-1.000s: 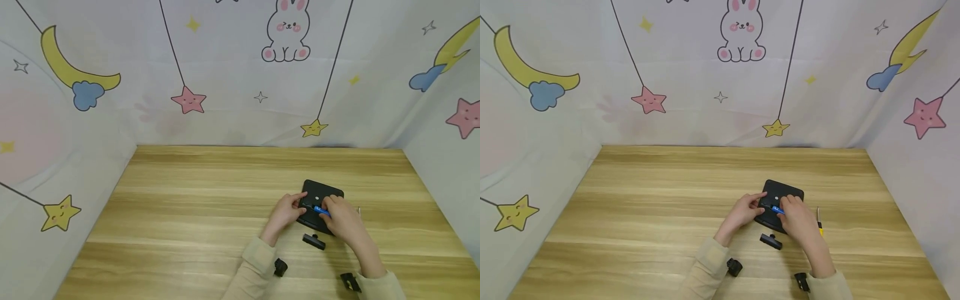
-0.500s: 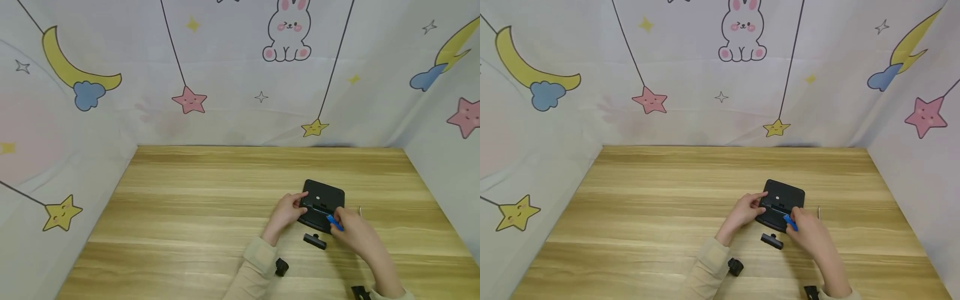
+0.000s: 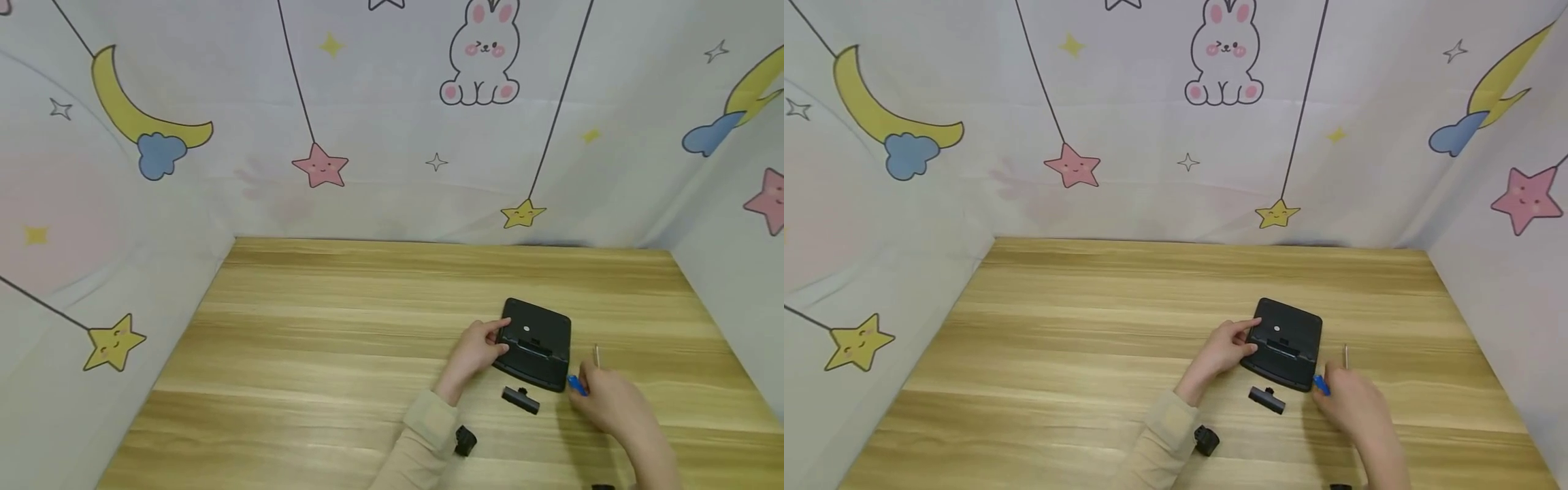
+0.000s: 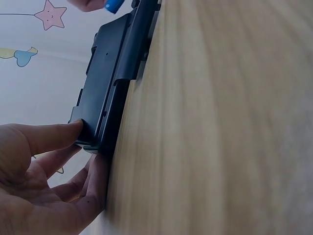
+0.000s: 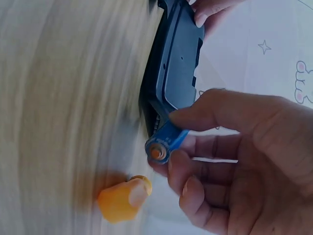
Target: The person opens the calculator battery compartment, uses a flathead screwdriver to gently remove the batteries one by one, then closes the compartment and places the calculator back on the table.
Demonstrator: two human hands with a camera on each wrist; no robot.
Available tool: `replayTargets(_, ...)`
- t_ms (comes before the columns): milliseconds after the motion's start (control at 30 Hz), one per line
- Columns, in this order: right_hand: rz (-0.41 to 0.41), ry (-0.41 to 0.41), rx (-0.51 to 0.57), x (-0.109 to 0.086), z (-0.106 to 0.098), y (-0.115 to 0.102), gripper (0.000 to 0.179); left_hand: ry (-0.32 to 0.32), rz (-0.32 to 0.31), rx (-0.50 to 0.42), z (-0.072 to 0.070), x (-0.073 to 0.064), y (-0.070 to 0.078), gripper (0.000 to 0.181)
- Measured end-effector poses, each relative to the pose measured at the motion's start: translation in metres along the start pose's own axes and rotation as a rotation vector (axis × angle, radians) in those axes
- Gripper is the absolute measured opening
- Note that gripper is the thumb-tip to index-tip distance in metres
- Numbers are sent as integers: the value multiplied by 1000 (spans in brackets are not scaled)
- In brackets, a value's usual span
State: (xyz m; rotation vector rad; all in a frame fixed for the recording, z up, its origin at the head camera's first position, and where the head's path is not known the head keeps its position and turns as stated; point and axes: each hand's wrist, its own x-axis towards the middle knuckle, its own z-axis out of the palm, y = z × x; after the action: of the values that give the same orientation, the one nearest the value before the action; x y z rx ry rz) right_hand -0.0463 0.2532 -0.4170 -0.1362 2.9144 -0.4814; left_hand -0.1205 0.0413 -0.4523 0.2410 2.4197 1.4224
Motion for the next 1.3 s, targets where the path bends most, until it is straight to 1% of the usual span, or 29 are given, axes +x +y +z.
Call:
replayTargets(200, 71, -57, -40, 3, 2, 2, 22, -6, 3, 1, -1, 1, -1, 49)
replayTargets(333, 109, -84, -35, 4, 2, 2, 26, -2, 7, -1, 0, 1, -1, 49)
replayTargets(533, 116, -80, -39, 4, 3, 2, 27, -7, 3, -10, 0, 1, -1, 49)
replayTargets(700, 127, -87, -19, 5, 3, 2, 28, -13, -1, -33, 0, 1, -1, 49)
replayTargets(967, 135, -73, -9, 4, 4, 2, 31, -14, 0, -26, 0, 0, 0, 49)
replayTargets(1133, 153, -72, -10, 4, 3, 1, 26, -10, 1, -25, 1, 1, 0, 49)
replayTargets(1300, 170, -46, -6, 4, 2, 0, 21, -8, 2, -32, 0, 1, 0, 49)
